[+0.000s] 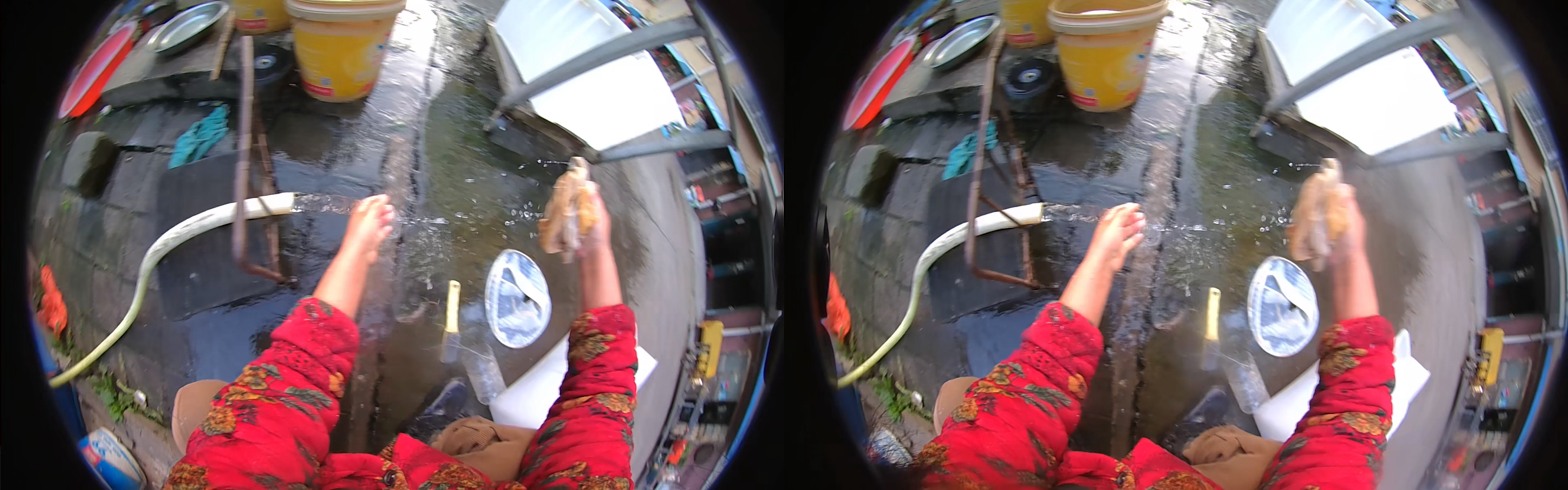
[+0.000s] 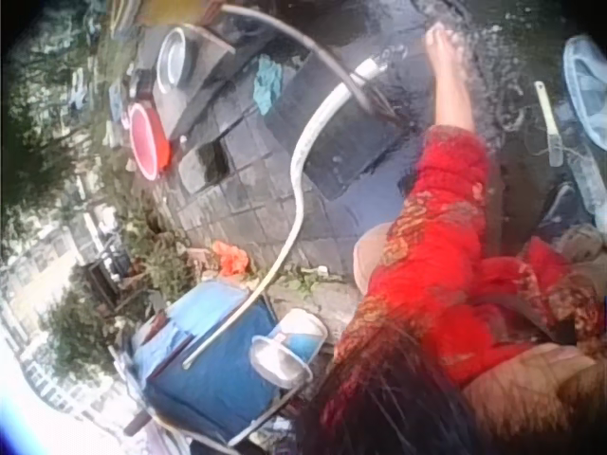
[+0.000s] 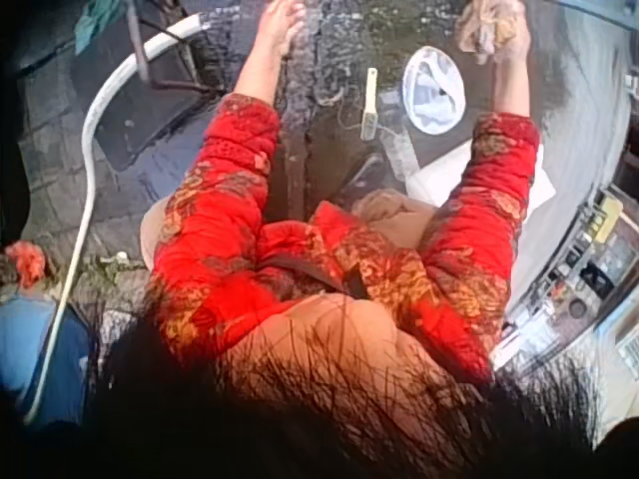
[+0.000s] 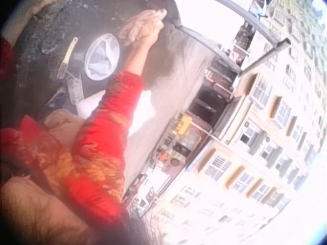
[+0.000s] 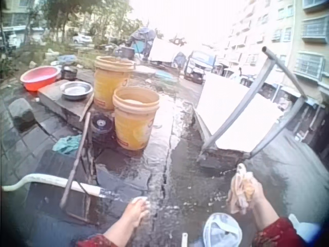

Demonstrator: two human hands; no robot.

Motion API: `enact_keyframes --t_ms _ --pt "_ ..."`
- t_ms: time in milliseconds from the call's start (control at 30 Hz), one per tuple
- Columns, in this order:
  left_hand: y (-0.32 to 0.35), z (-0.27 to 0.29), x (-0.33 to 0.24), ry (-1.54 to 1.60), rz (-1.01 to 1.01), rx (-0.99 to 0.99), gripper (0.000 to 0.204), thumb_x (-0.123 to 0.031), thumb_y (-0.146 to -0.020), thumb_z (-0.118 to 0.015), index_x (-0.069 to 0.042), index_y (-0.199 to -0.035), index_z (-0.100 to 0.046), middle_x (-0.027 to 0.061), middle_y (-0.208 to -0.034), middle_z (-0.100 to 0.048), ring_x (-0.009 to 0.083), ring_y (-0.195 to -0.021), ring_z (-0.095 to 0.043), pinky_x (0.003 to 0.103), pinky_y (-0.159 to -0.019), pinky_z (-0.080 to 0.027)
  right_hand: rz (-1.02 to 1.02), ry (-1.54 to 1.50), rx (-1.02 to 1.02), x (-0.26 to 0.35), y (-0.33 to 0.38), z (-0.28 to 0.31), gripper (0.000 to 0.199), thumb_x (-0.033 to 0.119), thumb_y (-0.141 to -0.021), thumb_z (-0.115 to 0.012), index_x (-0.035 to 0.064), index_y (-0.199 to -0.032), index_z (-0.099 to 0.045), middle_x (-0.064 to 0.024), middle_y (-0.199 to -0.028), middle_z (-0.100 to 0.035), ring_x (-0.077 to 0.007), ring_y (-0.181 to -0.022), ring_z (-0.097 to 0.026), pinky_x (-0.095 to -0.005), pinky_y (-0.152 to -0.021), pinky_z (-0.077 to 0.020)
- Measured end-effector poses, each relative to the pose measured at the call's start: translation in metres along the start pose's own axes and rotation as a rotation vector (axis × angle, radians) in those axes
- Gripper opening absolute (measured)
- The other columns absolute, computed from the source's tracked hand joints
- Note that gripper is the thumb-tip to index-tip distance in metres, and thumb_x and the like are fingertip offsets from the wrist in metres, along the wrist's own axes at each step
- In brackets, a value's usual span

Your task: The person washes a white plastic fan component and a white plastic basin using a yellow brush and running water from a hose. They scrub the fan part, rinse it, then scrub the basin, and finally rinse a cloth under the hose.

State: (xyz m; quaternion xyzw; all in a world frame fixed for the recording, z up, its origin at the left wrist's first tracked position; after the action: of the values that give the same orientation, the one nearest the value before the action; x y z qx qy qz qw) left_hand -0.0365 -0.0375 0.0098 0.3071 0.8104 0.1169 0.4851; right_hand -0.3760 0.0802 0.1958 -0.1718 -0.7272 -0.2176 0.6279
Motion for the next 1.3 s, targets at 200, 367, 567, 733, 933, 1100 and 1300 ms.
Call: enact_keyframes --t_ms 200,367,567,733,933,1100,1300 --pt "-0.029 0.011 0.043 0.137 0.156 0.036 0.032 -0.027 -0.090 -0.057 -0.007 -0.115 -0.054 0.0081 -0.106 -0.061 0.0207 -0.093 -0.060 0.035 -0.078 -0.049 0.201 0.258 -0.541 0.177 0.153 0.231 0.044 0.039 -0.095 -0.047 0.0058 -0.123 -0.052 -0.0086 -0.113 -0.060 -0.0224 -0.100 -0.060 -0.0365 -0.086 -0.0486" --pt "-0.046 0.023 0.058 0.309 0.274 -0.089 0.033 -0.025 -0.086 -0.061 -0.006 -0.112 -0.053 0.0101 -0.100 -0.062 0.0194 -0.083 -0.061 0.031 -0.068 -0.052 0.081 0.881 -1.156 0.199 0.324 0.394 0.061 0.046 -0.087 -0.058 0.0006 -0.127 -0.049 -0.0122 -0.116 -0.057 -0.0229 -0.098 -0.059 -0.0372 -0.084 -0.0492" --pt "-0.059 0.031 0.077 0.432 0.324 -0.046 0.020 -0.020 -0.085 -0.058 -0.006 -0.099 -0.054 0.0094 -0.091 -0.062 0.0186 -0.074 -0.060 0.031 -0.061 -0.053 -0.764 1.634 -1.595 0.145 0.365 0.427 0.075 0.043 -0.072 -0.070 0.0113 -0.136 -0.045 -0.0209 -0.139 -0.040 -0.0307 -0.126 -0.043 -0.0455 -0.099 -0.0392" --pt "-0.059 0.029 0.075 0.501 0.441 -0.093 0.020 -0.021 -0.088 -0.053 -0.004 -0.099 -0.054 0.0090 -0.093 -0.063 0.0191 -0.075 -0.060 0.031 -0.062 -0.052 -0.187 1.530 -0.698 0.075 0.168 0.335 0.049 0.031 -0.079 -0.066 0.0038 -0.119 -0.058 -0.0238 -0.107 -0.064 -0.0349 -0.102 -0.061 -0.0388 -0.087 -0.0474" --pt "-0.047 0.039 0.072 0.552 0.459 -0.211 0.022 -0.021 -0.088 -0.052 0.000 -0.093 -0.056 0.0141 -0.089 -0.062 0.0190 -0.066 -0.055 0.027 -0.054 -0.047 -0.877 1.162 0.363 -0.184 0.083 0.178 0.035 0.041 -0.083 -0.063 0.0178 -0.110 -0.065 -0.0027 -0.096 -0.065 -0.0173 -0.082 -0.061 -0.0368 -0.062 -0.0487" --pt "-0.031 0.022 0.068 0.555 0.485 -0.115 0.014 -0.014 -0.081 -0.058 -0.001 -0.084 -0.058 0.0072 -0.075 -0.061 0.0149 -0.055 -0.053 0.026 -0.048 -0.045 -0.599 1.699 0.277 -0.288 0.131 0.143 0.045 0.043 -0.083 -0.062 0.0033 -0.102 -0.066 -0.0196 -0.107 -0.065 -0.0373 -0.101 -0.061 -0.0459 -0.085 -0.0484" --pt "-0.017 -0.015 0.071 0.557 0.446 -0.075 0.015 -0.012 -0.080 -0.062 0.000 -0.088 -0.058 0.0067 -0.073 -0.058 0.0154 -0.056 -0.052 0.027 -0.050 -0.046 -0.240 1.720 0.286 -0.283 0.097 0.185 0.030 0.025 -0.084 -0.048 -0.0006 -0.093 -0.062 -0.0234 -0.094 -0.065 -0.0382 -0.089 -0.063 -0.0493 -0.077 -0.0493"
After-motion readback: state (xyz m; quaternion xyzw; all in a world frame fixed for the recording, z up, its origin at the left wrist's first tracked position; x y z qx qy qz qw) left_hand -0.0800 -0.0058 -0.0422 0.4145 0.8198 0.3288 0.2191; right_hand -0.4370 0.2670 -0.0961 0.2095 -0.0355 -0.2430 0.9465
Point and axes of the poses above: each hand's wrist, its own y-axis away from the middle knuckle, its own z-axis out of the back of the hand, x = y × z, the point moved 4 cm from there along -y, towards the middle knuckle
